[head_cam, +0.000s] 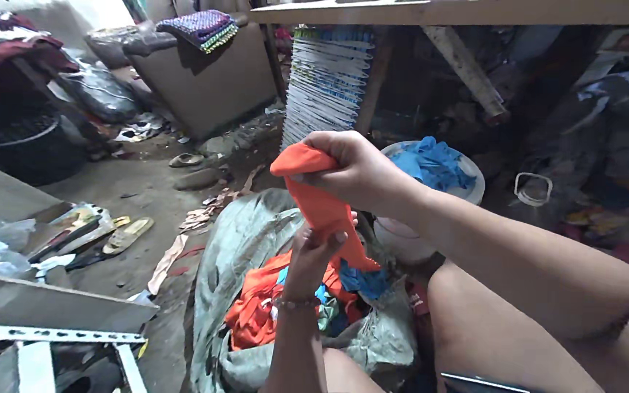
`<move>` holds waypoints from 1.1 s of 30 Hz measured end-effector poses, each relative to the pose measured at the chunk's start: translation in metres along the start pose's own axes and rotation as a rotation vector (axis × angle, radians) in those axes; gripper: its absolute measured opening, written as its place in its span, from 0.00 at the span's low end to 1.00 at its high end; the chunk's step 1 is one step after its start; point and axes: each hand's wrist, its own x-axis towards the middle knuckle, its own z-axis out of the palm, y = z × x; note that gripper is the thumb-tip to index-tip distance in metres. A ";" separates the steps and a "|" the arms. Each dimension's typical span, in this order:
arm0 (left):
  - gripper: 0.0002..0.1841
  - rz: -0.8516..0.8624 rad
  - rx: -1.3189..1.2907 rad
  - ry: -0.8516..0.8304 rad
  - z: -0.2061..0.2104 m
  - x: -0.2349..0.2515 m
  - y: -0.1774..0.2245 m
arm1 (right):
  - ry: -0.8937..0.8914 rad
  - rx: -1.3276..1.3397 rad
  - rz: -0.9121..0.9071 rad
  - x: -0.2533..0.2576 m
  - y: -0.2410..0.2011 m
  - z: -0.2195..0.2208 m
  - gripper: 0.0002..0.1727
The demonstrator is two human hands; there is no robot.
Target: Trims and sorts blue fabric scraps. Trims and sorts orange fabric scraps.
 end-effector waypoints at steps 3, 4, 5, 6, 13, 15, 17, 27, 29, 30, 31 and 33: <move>0.14 0.019 -0.044 0.055 0.006 0.002 -0.005 | 0.009 0.012 0.008 0.000 0.001 0.004 0.05; 0.14 0.023 -0.057 0.079 0.006 0.002 -0.007 | 0.019 0.017 -0.001 0.000 0.001 0.005 0.04; 0.15 0.025 -0.073 0.106 0.006 0.002 -0.009 | 0.025 0.020 -0.006 0.000 0.000 0.005 0.05; 0.16 0.028 -0.087 0.126 0.005 0.002 -0.012 | 0.027 0.020 -0.008 -0.001 -0.001 0.005 0.05; 0.17 0.011 -0.053 0.069 0.003 0.003 -0.024 | 0.013 -0.057 -0.058 0.005 -0.010 0.004 0.05; 0.20 -0.027 -0.041 0.034 0.002 0.002 -0.026 | 0.018 -0.072 -0.065 0.008 -0.014 0.002 0.04; 0.20 -0.100 -0.039 0.011 -0.001 0.000 -0.029 | 0.026 -0.081 -0.076 0.010 -0.018 -0.001 0.04; 0.12 -0.345 -0.070 -0.122 -0.009 -0.005 -0.067 | 0.095 0.141 -0.154 0.022 -0.047 -0.024 0.03; 0.11 -0.339 -0.039 -0.131 -0.009 -0.003 -0.075 | 0.098 0.188 -0.159 0.025 -0.055 -0.029 0.03; 0.10 -0.333 -0.017 -0.134 -0.009 -0.002 -0.080 | 0.099 0.205 -0.161 0.027 -0.059 -0.032 0.04; 0.10 -0.329 0.008 -0.132 -0.010 -0.001 -0.084 | 0.099 0.225 -0.160 0.029 -0.062 -0.035 0.05; 0.10 -0.329 0.080 -0.124 -0.012 0.000 -0.092 | 0.109 0.232 -0.160 0.032 -0.067 -0.041 0.04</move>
